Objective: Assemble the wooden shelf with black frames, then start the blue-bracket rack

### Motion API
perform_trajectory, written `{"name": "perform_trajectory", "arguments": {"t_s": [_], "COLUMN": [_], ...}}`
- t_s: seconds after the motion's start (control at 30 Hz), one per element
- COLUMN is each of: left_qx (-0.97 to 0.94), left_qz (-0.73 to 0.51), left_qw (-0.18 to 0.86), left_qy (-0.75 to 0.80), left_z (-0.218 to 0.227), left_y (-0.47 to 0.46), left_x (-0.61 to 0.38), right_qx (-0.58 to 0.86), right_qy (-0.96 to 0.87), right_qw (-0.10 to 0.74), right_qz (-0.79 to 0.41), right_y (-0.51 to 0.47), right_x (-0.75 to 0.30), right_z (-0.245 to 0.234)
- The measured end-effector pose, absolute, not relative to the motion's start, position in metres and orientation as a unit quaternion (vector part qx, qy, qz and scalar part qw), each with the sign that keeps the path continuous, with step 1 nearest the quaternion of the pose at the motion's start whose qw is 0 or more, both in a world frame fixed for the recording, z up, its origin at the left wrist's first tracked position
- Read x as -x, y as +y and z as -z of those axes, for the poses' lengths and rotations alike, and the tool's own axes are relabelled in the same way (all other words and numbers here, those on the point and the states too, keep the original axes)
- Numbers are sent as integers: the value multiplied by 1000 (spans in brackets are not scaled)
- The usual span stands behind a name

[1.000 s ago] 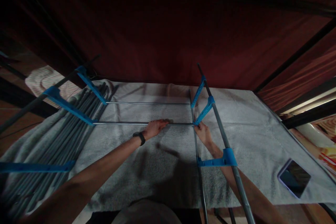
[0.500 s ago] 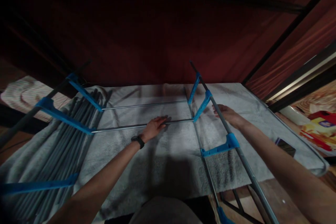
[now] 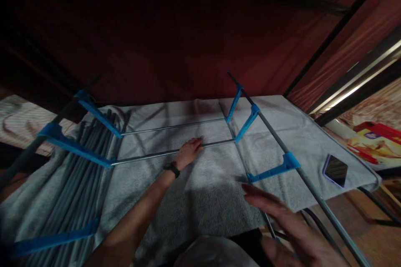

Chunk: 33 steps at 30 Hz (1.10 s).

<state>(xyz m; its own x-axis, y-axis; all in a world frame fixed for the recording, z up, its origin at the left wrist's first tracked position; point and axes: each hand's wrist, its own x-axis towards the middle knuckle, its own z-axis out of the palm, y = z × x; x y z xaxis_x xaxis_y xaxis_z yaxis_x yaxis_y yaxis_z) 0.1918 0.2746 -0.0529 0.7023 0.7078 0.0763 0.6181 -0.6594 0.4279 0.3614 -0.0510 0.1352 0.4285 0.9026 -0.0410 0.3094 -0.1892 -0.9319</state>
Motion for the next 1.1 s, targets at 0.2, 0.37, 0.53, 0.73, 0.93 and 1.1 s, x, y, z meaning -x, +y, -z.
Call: {"name": "perform_trajectory", "arguments": {"t_s": [0.2,0.37,0.53,0.73,0.93,1.1], "left_qx": [-893,-865,-850,-865,-884,-889], "left_qz": [-160,-206,-203,-160,-92,-73], "left_qw": [169,157,122,98,101,99], "left_qy": [385,431,470,465,448,441], "left_z": [50,43,36,39,51,57], "left_y": [296,319,339,369,399,408], "left_x": [-180,-165,-154,-152,-154,-158], "right_qx": [706,761,841,874,865,864], "right_qy": [-370,-346,-307,-301,-341,-353], "right_qw": [514,511,435,361,340,332], "right_qz": [-317,-198,-94,-123,-144,-136], "right_y": [71,198,275,306,312,317], "right_x": [-323,-361,-408,-451,-465,-468], "right_z": [-20,32,40,54,69,72]}}
